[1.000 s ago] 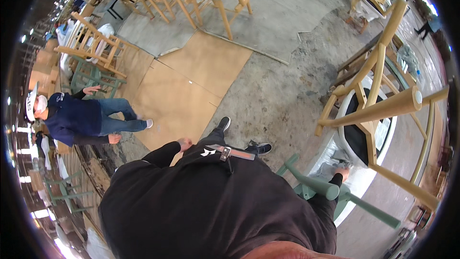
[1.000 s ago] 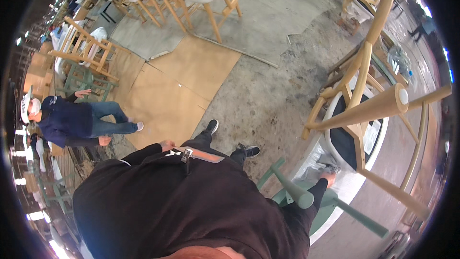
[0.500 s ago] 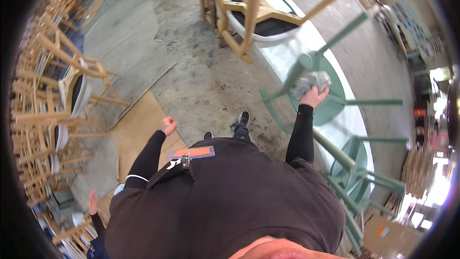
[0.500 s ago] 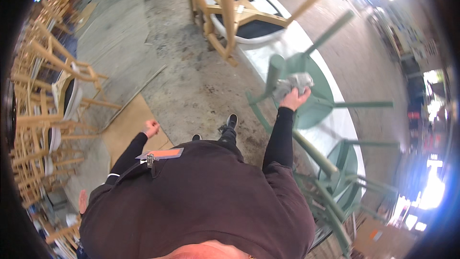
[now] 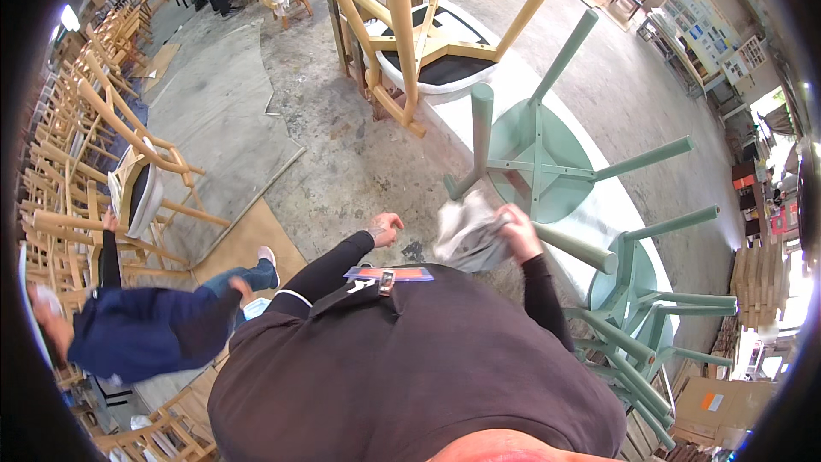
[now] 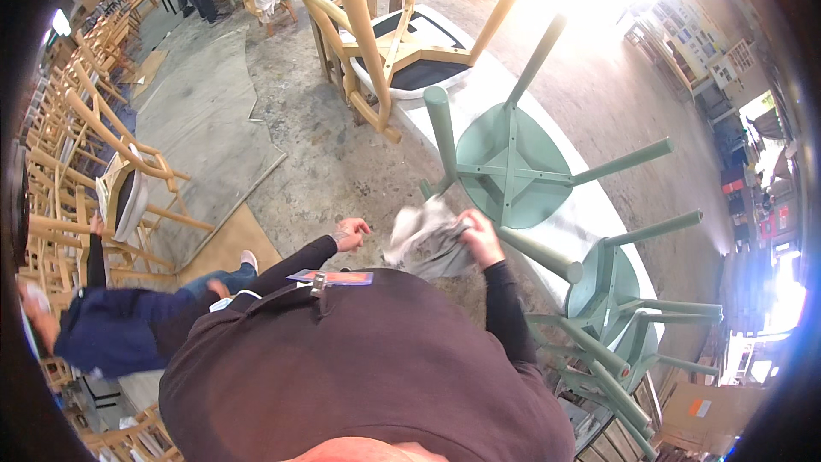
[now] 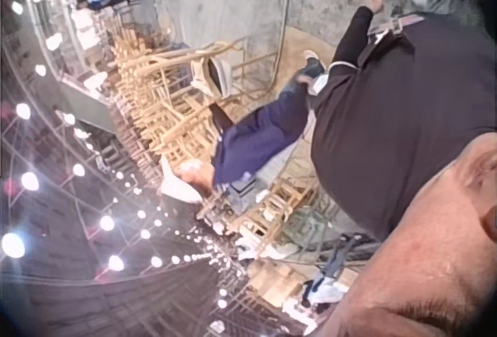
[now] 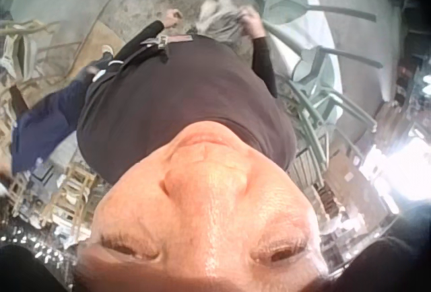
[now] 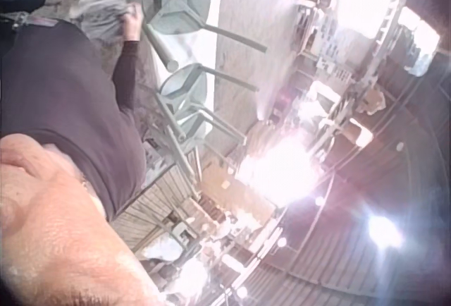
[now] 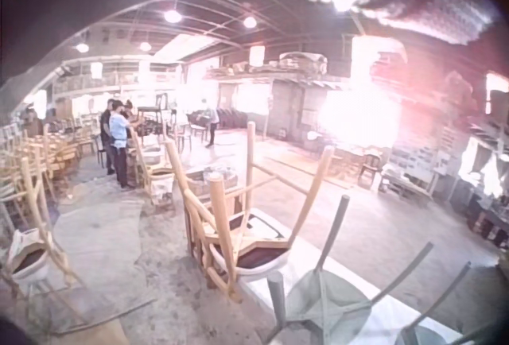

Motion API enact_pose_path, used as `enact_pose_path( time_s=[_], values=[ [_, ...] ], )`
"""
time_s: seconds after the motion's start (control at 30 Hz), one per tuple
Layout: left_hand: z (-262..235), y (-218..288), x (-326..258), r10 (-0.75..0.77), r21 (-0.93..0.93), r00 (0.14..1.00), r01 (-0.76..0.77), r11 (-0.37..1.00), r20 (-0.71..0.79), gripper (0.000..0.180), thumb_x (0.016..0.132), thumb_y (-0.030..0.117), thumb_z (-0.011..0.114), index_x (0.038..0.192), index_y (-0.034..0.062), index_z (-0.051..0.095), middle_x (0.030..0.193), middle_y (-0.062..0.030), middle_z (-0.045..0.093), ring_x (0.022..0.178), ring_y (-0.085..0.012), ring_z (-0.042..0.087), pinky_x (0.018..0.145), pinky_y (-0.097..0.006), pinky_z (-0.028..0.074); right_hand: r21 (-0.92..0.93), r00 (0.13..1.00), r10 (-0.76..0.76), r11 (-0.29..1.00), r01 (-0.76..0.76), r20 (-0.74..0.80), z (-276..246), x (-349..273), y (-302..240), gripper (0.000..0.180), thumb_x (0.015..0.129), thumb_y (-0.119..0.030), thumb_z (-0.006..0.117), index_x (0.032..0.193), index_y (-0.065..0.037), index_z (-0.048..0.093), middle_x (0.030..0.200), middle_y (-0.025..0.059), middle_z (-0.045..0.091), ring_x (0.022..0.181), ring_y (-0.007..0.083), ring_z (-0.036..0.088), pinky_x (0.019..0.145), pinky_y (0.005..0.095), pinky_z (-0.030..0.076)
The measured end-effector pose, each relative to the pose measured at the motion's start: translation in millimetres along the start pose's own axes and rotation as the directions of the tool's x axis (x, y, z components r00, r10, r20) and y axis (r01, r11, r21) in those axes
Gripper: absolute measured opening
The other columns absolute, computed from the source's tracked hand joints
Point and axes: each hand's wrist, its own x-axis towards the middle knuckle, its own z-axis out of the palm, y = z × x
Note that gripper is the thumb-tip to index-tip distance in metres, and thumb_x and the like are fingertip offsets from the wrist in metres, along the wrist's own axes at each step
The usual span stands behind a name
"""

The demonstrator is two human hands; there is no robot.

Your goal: The person wipes the underside and legs of several green chairs with a cloth in a workshop. They lift and reposition chairs to access different areas, then place them back down. The person also picks up and moves paper pieces on the floor.

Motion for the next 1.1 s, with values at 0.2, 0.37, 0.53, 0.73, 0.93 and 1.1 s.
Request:
enact_pose_path(
  time_s=[0.2, 0.37, 0.53, 0.73, 0.93, 1.1],
  values=[
    [54, 3, -17, -0.036, 0.506, 0.995, -0.019, 0.862, 0.098, 0.033, 0.076, 0.016, 0.061, 0.106, 0.0088, 0.072, 0.104, -0.0177, 0.072, 0.103, -0.0322, 0.068, 0.088, -0.042, 0.054, -0.021, 0.909, 0.277, 0.954, -0.298, -0.313, 13, -2, 130, 0.061, 0.068, -0.007, 0.065, 0.127, -0.003, 0.05, 0.099, 0.0122, 0.062, 0.091, 0.0202, 0.059, 0.081, 0.0327, 0.05],
    [78, -20, -70, -0.207, 0.36, 0.971, 0.237, 0.902, -0.121, 0.035, 0.072, 0.015, 0.06, 0.104, 0.0078, 0.072, 0.098, -0.0165, 0.073, 0.097, -0.031, 0.069, 0.084, -0.042, 0.055, -0.059, 0.882, 0.285, 0.942, -0.329, -0.376, 7, 20, 131, 0.098, 0.068, -0.006, 0.069, 0.154, -0.005, 0.021, 0.125, 0.0222, 0.056, 0.114, 0.0285, 0.058, 0.098, 0.0367, 0.046],
    [92, -24, -126, -0.371, 0.217, 0.893, 0.427, 0.878, -0.256, 0.039, 0.072, 0.009, 0.056, 0.107, 0.0015, 0.069, 0.09, -0.0206, 0.072, 0.078, -0.0299, 0.073, 0.071, -0.04, 0.057, 0.086, 0.741, 0.133, 0.991, -0.102, -0.658, -16, 75, 151, 0.104, 0.071, 0.0, 0.068, 0.157, -0.008, 0.01, 0.149, 0.0245, 0.038, 0.133, 0.034, 0.046, 0.113, 0.0363, 0.035],
    [135, -37, -191, -0.575, -0.075, 0.78, 0.576, 0.814, -0.247, 0.041, 0.072, 0.008, 0.058, 0.111, -0.0003, 0.068, 0.092, -0.0201, 0.073, 0.08, -0.0305, 0.074, 0.072, -0.04, 0.058, 0.083, 0.693, 0.246, 0.962, -0.262, -0.678, -26, 86, 173, 0.093, 0.063, -0.005, 0.074, 0.147, 0.004, 0.034, 0.147, 0.0228, 0.045, 0.13, 0.0351, 0.05, 0.113, 0.0384, 0.037],
    [163, -28, -194, -0.546, -0.046, 0.773, 0.564, 0.825, -0.323, 0.035, 0.074, 0.017, 0.064, 0.106, 0.0081, 0.073, 0.107, -0.0175, 0.072, 0.104, -0.0307, 0.068, 0.087, -0.041, 0.055, -0.031, 0.759, 0.224, 0.951, -0.306, -0.611, -28, 79, 167, 0.102, 0.064, -0.005, 0.072, 0.153, -0.002, 0.023, 0.154, 0.0193, 0.037, 0.128, 0.034, 0.052, 0.111, 0.0379, 0.039],
    [167, -28, -191, -0.468, 0.013, 0.823, 0.498, 0.867, -0.322, 0.037, 0.075, 0.016, 0.062, 0.109, 0.0063, 0.072, 0.099, -0.0166, 0.073, 0.092, -0.0282, 0.072, 0.08, -0.039, 0.056, -0.135, 0.774, 0.094, 0.965, -0.227, -0.626, -22, 64, 145, 0.109, 0.068, -0.009, 0.071, 0.159, -0.008, 0.009, 0.158, 0.0189, 0.031, 0.133, 0.0341, 0.049, 0.114, 0.0367, 0.037]
  ],
)
